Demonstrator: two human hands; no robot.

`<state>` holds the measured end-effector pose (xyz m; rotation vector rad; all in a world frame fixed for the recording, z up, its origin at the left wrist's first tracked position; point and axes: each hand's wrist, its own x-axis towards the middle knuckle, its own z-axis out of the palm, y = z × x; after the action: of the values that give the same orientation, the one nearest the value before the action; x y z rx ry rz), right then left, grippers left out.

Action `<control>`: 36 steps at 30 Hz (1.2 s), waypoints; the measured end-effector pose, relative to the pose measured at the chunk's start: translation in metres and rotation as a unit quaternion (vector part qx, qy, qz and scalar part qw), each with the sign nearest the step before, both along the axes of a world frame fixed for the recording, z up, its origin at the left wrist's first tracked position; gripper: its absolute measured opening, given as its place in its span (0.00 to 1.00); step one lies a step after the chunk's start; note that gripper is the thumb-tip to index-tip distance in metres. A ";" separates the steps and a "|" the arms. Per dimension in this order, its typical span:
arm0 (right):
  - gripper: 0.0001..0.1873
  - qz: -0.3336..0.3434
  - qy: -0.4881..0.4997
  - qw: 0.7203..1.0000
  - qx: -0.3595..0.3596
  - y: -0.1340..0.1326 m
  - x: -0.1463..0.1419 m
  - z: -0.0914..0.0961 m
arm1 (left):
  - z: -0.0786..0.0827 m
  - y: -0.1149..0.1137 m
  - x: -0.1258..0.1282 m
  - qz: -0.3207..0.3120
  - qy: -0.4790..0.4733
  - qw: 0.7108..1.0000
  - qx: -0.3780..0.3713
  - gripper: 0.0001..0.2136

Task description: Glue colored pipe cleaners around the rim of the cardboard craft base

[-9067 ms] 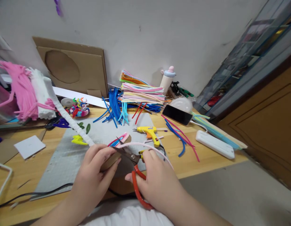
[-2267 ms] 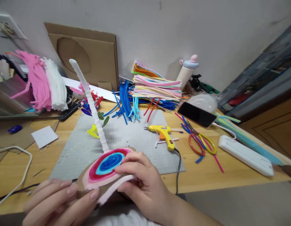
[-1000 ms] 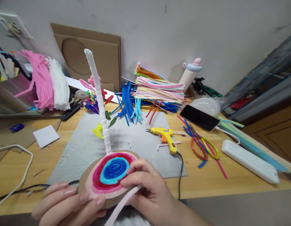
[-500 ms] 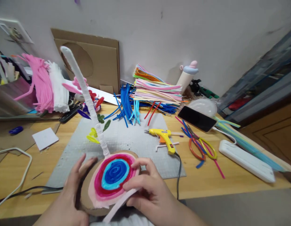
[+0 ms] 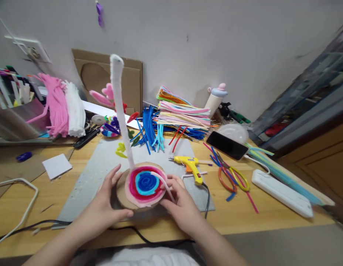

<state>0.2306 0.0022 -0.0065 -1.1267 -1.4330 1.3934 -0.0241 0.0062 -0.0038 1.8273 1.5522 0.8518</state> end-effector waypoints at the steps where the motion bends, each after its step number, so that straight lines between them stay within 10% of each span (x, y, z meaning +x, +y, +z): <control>1: 0.13 -0.002 0.002 1.000 0.003 0.004 -0.001 -0.003 | 0.002 0.006 0.001 -0.006 0.014 1.000 0.001 0.55; 14: 0.17 -0.067 -0.133 0.987 0.060 0.012 -0.011 -0.001 | -0.011 0.028 -0.003 -0.043 0.183 0.980 0.058 0.56; 21: 0.13 -0.105 0.191 0.970 -0.106 -0.010 0.007 0.041 | 0.015 -0.005 0.012 0.051 0.074 0.977 0.192 0.31; 25: 0.10 -0.137 0.337 0.931 -0.001 0.001 -0.002 0.101 | 0.052 -0.023 0.049 -0.162 -0.130 0.977 -0.041 0.26; 28: 0.05 -0.153 0.386 0.904 0.104 0.019 -0.016 0.137 | 0.072 -0.031 0.080 -0.304 -0.298 0.884 -0.192 0.33; 31: 0.05 -0.174 0.408 0.882 0.161 0.038 -0.015 0.153 | 0.083 -0.031 0.088 -0.335 -0.342 0.819 -0.318 0.19; 36: 0.03 -0.252 0.358 0.883 0.168 0.048 0.023 0.138 | 0.099 -0.010 0.029 -0.109 -0.138 0.980 -0.096 0.17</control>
<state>0.2540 0.0501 0.1317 -0.5859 -0.7255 0.9730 0.0045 -0.0038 0.0957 1.6268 1.1933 0.7844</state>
